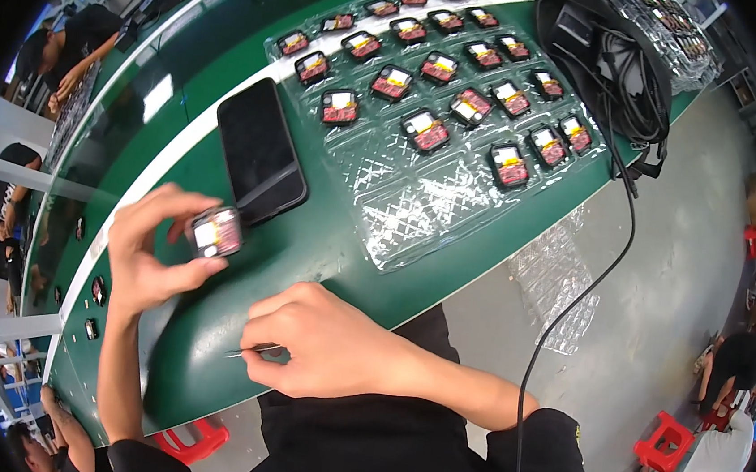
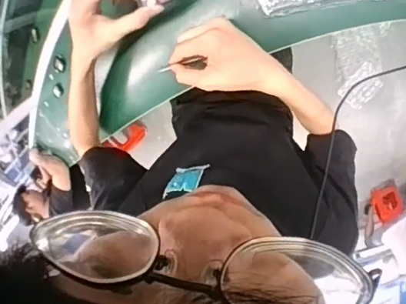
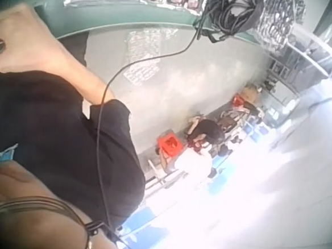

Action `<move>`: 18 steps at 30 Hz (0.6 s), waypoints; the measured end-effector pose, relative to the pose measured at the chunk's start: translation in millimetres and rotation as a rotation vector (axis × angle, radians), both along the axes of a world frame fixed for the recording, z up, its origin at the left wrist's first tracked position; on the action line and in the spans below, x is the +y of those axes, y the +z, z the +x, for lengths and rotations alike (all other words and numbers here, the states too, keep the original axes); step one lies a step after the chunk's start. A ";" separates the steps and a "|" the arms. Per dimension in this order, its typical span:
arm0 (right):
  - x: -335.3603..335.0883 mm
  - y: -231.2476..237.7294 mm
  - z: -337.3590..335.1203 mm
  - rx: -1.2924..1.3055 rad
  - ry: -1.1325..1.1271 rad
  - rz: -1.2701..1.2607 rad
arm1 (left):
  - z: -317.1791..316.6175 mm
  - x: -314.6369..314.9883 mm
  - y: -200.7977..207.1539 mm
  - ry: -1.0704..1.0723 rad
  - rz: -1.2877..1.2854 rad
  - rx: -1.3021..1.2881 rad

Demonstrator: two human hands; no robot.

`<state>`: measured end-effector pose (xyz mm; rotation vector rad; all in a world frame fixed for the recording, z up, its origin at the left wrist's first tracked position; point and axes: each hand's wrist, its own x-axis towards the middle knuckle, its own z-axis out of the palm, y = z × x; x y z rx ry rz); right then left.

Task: The person is assembling small electronic components, specifically attaching a yellow ribbon cable using tweezers and their fingers.

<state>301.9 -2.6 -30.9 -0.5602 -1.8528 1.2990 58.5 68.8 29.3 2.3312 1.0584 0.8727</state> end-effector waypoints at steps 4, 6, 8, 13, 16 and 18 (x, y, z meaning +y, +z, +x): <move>0.5 -2.9 3.5 -0.004 -0.016 0.038 | 90.0 50.4 6.1 -0.379 -0.016 0.003; 0.8 0.7 -0.3 -0.014 0.005 0.031 | 120.3 63.2 3.3 -0.467 -0.032 0.104; -0.6 2.5 -2.6 -0.004 -0.001 0.038 | 143.5 72.4 -5.9 -0.510 0.033 0.170; -1.7 3.4 -3.9 -0.027 -0.057 0.077 | 148.5 76.9 -21.3 -0.528 0.179 0.153; -3.0 7.6 -3.5 0.013 -0.022 0.025 | 104.6 67.5 -15.8 -0.376 0.177 0.098; -2.4 6.6 -2.3 -0.047 -0.089 -0.001 | 54.7 65.2 -17.9 -0.197 0.245 0.094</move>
